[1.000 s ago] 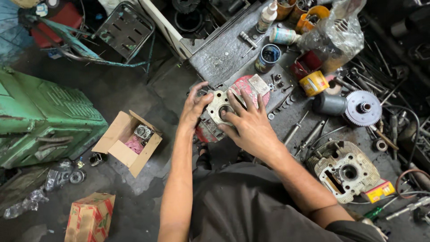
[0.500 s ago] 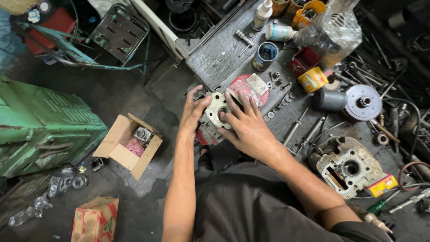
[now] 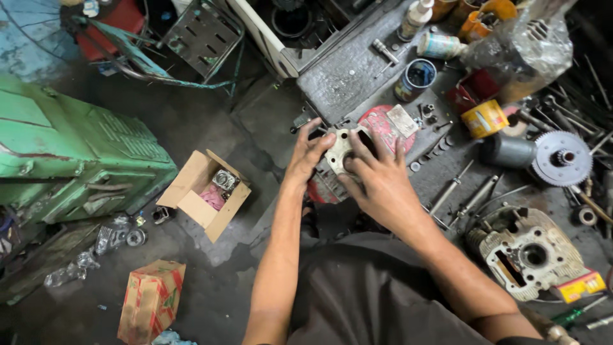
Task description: The person works on a small engine block clamped in a vise, using a T-handle wrench to tighten bolts and a hammer to tap components. They repeatedly adjust the engine and tools on the workbench.
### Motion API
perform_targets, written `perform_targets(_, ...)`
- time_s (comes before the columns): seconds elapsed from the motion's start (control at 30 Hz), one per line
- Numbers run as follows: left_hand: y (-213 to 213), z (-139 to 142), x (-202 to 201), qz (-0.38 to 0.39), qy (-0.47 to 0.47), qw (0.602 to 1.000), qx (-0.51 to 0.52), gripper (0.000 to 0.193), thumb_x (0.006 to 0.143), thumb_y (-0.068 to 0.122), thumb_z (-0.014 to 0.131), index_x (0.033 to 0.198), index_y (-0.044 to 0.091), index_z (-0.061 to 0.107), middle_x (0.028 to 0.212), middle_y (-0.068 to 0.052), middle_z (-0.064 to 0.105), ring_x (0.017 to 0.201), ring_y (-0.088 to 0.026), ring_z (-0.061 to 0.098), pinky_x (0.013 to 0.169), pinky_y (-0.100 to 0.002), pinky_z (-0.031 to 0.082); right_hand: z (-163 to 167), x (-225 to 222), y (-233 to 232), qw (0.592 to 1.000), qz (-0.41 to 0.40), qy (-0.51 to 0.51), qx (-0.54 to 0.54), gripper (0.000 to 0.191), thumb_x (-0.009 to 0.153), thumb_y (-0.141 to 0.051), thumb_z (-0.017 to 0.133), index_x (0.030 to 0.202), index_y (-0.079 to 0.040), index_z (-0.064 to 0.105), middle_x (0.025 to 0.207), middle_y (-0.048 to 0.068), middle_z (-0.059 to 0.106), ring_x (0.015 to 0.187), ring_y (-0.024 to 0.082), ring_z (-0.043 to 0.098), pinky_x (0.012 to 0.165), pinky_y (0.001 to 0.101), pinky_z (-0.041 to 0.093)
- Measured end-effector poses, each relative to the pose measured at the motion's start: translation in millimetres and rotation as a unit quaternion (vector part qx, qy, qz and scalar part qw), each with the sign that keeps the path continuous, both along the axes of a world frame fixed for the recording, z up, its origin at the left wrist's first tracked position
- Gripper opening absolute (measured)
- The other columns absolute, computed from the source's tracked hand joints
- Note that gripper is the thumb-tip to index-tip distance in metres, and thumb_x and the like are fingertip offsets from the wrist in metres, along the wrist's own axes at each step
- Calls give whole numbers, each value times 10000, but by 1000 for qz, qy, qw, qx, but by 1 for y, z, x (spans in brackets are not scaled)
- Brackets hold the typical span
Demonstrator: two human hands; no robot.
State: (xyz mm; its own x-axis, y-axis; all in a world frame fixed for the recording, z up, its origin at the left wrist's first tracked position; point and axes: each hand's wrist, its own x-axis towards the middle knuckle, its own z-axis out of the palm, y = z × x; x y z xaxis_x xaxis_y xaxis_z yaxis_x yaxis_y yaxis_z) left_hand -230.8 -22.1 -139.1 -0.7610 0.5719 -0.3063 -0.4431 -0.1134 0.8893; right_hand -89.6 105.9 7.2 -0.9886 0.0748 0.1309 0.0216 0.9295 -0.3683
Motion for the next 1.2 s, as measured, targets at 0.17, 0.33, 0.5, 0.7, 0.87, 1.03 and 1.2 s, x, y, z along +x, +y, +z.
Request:
perform_targets(0.17,-2,5,-3,-34,27,999,-28,885,795,450,794,1516,52,469,1100,-153,734,1101,-190,662,1018,-341,469,10,6,9,998,5,4,-66,290,928,-351,689,1045,-89,736,1573,187,429,1463,452,333,1157,610,281)
perform_targets(0.33,1,-3,0,12,47,998,-42,893,811,451,805,1514,42,437,1097,-133,671,1063,-189,630,980,-351,472,-3,-7,6,1000,-10,-8,-10,311,913,-359,698,993,-64,755,1550,160,485,1467,402,371,1170,611,270)
perform_targets(0.5,-1,2,2,16,50,997,-50,963,764,467,809,1523,49,389,1043,-138,725,1018,-204,659,952,-349,496,-2,-12,13,999,14,9,-30,292,923,-341,675,1010,-76,762,1551,180,478,1463,438,355,1181,587,274)
perform_targets(0.7,-2,7,-4,-17,20,999,-41,958,777,473,797,1554,40,441,1096,-146,711,1074,-209,655,982,-339,478,19,0,10,998,40,-23,-45,377,913,-393,655,1081,-60,704,1564,250,387,1448,468,318,1133,537,300)
perform_targets(0.87,1,-6,-6,-21,23,999,-38,888,814,447,774,1526,59,412,1165,-120,661,1135,-185,604,1029,-322,427,11,-6,-2,999,30,-10,14,414,922,-415,637,1093,-38,641,1598,213,357,1471,432,320,1154,569,279)
perform_targets(1.03,3,-7,-3,9,17,1000,-19,838,805,389,794,1478,62,416,1065,-98,665,1054,-194,626,995,-358,466,-6,-15,-4,1000,21,12,9,448,915,-407,647,1148,-27,601,1579,201,384,1454,436,319,1150,615,246)
perform_targets(1.2,0,10,-5,-3,-28,1000,-12,796,774,384,798,1443,92,480,1096,-94,723,1077,-175,636,1005,-350,464,-1,-8,2,1000,3,0,-23,338,880,-374,691,1050,-86,641,1558,191,414,1449,429,328,1144,584,267)
